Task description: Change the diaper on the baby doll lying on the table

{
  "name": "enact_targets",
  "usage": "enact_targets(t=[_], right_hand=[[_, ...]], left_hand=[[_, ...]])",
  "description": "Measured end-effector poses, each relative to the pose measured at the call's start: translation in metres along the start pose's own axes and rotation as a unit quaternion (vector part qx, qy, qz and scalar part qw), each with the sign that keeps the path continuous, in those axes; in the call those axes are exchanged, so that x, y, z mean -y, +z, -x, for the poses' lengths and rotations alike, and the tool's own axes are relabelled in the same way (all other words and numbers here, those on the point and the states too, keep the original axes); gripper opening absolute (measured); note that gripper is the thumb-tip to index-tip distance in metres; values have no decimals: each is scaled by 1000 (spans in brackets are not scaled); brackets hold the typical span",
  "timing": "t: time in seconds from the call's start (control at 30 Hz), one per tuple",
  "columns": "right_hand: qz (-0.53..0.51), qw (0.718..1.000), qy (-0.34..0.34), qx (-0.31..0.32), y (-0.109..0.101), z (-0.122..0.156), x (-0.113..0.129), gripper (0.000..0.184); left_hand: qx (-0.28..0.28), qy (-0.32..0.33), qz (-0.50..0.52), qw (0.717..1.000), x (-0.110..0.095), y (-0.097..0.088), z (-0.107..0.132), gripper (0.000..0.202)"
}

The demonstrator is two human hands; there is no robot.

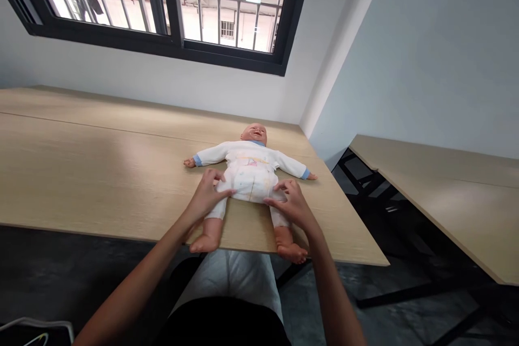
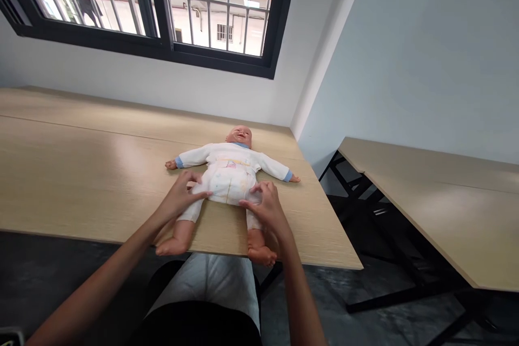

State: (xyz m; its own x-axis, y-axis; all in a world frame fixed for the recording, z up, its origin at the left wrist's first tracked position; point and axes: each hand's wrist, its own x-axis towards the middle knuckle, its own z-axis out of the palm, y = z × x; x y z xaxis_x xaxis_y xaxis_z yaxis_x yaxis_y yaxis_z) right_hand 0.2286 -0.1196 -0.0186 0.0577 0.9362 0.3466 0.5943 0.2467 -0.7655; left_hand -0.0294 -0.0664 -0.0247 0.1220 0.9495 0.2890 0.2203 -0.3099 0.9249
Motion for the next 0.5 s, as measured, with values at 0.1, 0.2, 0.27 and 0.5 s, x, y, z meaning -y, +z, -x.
enact_targets(t=[0.1, 0.2, 0.27, 0.5], right_hand=[[-245, 962, 105, -53, -13, -17, -17, 39], [-407, 883, 223, -76, -17, -43, -29, 24], [-444, 837, 314, -59, -13, -62, -33, 24], [-460, 811, 360, -34, 21, -108, -22, 39]], left_hand=[[-13, -148, 146, 978, 6, -10, -19, 43], [14, -190, 174, 966, 10, -15, -46, 37], [31, -200, 172, 964, 14, -11, -65, 37], [90, -86, 124, 984, 16, 19, -111, 48]])
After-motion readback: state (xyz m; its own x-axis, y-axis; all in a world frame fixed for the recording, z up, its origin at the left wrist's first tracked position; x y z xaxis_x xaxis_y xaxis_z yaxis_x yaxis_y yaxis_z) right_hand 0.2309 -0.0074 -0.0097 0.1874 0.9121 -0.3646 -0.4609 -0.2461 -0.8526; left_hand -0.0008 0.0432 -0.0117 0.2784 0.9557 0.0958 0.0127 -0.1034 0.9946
